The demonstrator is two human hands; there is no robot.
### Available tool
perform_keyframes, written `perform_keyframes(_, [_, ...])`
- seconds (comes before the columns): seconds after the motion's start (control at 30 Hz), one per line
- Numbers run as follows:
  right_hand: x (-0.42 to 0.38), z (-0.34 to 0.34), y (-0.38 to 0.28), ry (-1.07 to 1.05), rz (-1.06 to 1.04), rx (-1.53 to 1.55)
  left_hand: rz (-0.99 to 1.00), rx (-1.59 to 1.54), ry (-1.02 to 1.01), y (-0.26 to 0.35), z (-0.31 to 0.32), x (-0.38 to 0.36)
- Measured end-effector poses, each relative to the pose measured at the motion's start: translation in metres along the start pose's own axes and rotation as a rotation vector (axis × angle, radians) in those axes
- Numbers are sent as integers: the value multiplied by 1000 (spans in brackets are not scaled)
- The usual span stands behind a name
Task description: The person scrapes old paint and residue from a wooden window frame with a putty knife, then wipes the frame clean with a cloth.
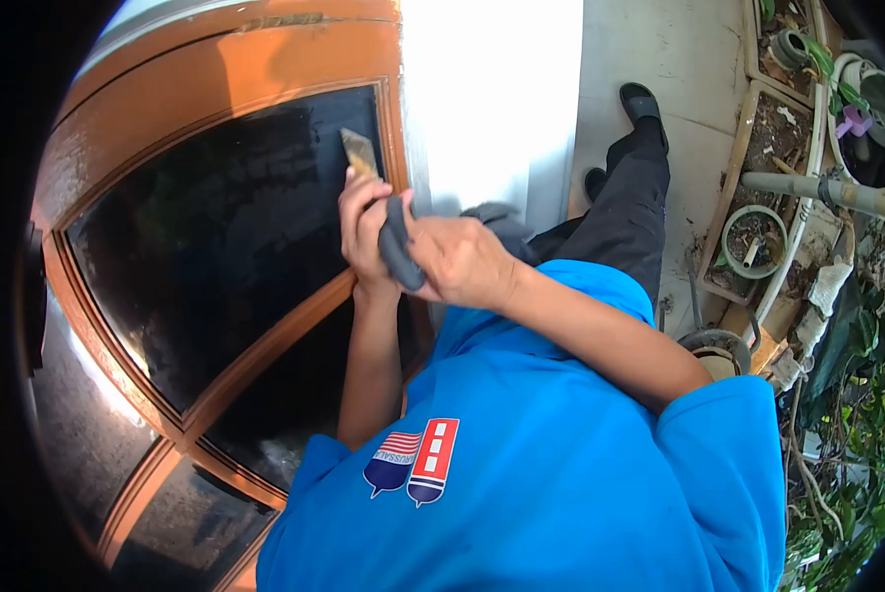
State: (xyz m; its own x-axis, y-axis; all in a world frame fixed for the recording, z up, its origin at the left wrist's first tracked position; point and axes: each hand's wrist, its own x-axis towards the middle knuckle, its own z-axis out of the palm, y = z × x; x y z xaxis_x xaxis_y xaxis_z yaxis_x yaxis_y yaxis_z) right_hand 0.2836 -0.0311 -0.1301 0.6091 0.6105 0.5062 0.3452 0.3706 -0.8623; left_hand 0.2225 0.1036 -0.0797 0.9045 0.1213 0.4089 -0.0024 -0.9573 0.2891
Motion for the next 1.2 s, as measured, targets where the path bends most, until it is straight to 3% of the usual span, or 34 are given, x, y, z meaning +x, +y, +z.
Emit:
perform_keyframes(0.07, [3, -6, 2, -25, 33, -45, 1, 11, -13, -1, 2, 1])
perform_keyframes(0.23, [-4, -11, -36, -64, -174, 4, -63, 128, 14, 43, -41, -24])
perform_keyframes(0.37, [60, -21, -52, -18, -265, -89, 81, 191, 257, 22, -48, 32])
perform_keyframes(0.43, [82, -21, -51, -12, -303, -129, 92, 201, 285, 15, -52, 53])
perform_keyframes(0.6, [64, -23, -71, -58, -279, -140, 85, 237, 371, 30, -55, 28])
perform_keyframes(0.77, [83, -9, -46, 33, -271, -120, 89, 137, 303, 7, -49, 57])
perform_keyframes(0.9, [68, -18, -69, -33, -294, -92, 82, 212, 409, 28, -54, 33])
perform_keyframes(1.0, [72, -16, -61, -28, -329, -131, 40, 182, 370, 28, -56, 33])
perform_keyframes(1.07, [82, -14, -49, -23, -293, -42, 51, 149, 244, 17, -59, 56])
perform_keyframes(1.17, [85, -28, -32, 33, -298, 160, 62, 59, 264, 21, -61, 66])
perform_keyframes(1.2, [74, -33, -28, 76, -186, 193, 29, 56, 269, 28, -66, 62])
